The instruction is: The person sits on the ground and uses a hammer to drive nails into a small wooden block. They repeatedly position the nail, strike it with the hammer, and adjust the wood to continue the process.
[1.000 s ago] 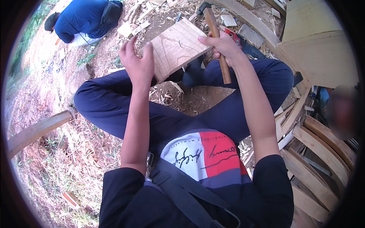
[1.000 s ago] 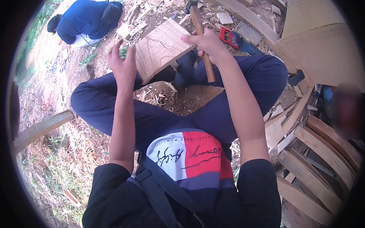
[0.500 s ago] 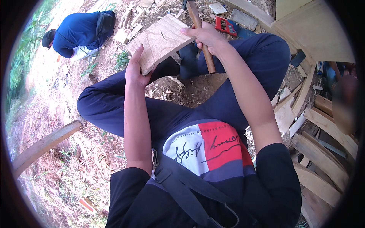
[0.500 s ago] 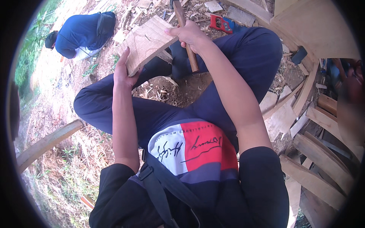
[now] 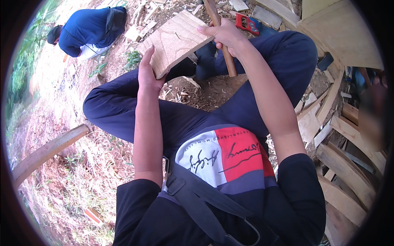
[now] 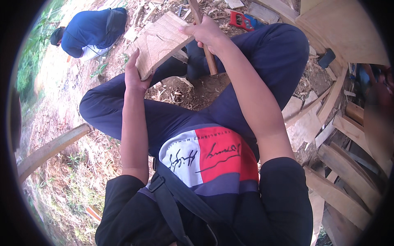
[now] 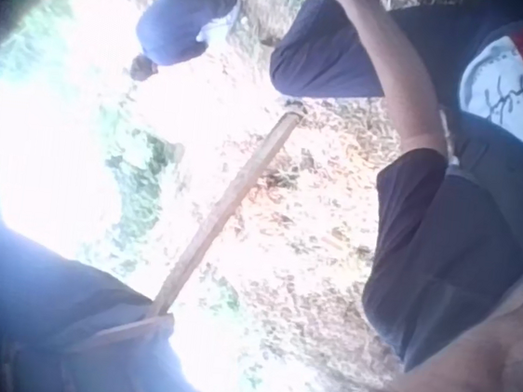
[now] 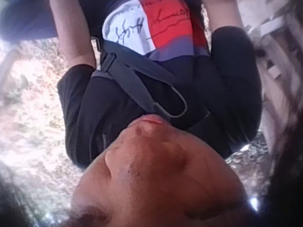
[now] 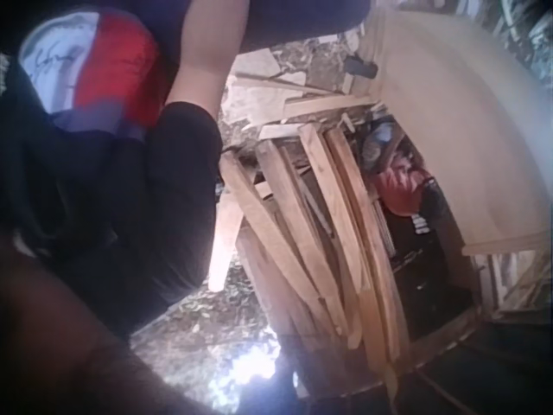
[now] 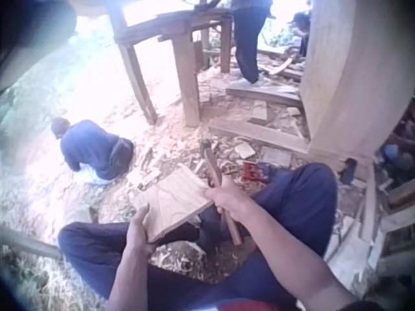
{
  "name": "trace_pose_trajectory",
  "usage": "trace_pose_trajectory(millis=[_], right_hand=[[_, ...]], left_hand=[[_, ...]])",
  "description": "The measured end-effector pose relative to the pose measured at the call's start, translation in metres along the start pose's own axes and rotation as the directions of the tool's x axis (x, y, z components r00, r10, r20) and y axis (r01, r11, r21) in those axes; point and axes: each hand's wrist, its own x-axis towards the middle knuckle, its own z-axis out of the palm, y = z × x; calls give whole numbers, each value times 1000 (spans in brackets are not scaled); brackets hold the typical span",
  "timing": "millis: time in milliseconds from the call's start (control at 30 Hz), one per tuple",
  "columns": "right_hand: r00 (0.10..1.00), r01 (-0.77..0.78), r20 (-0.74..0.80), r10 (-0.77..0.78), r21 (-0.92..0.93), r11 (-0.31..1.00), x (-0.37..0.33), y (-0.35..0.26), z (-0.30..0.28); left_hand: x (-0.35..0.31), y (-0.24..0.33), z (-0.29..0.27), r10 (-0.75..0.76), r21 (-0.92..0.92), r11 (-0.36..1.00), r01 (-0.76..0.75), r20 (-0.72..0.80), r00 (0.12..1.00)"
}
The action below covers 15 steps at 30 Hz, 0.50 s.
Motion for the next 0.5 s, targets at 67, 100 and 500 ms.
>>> trace_pose_trajectory(millis=[67, 100, 500], right_hand=[[1000, -29, 12, 29, -9, 1000, -2, -1, -2], [999, -48, 12, 48, -7, 999, -2, 0, -3], [909, 284, -231, -347, -266, 921, -46, -26, -10]], left_hand=[[1, -1, 0, -11, 18, 1000, 12, -9, 1000], [7, -3, -8, 12, 43, 999, -12, 18, 1000], [11, -7, -15, 40, -5, 999, -40, 40, 998]])
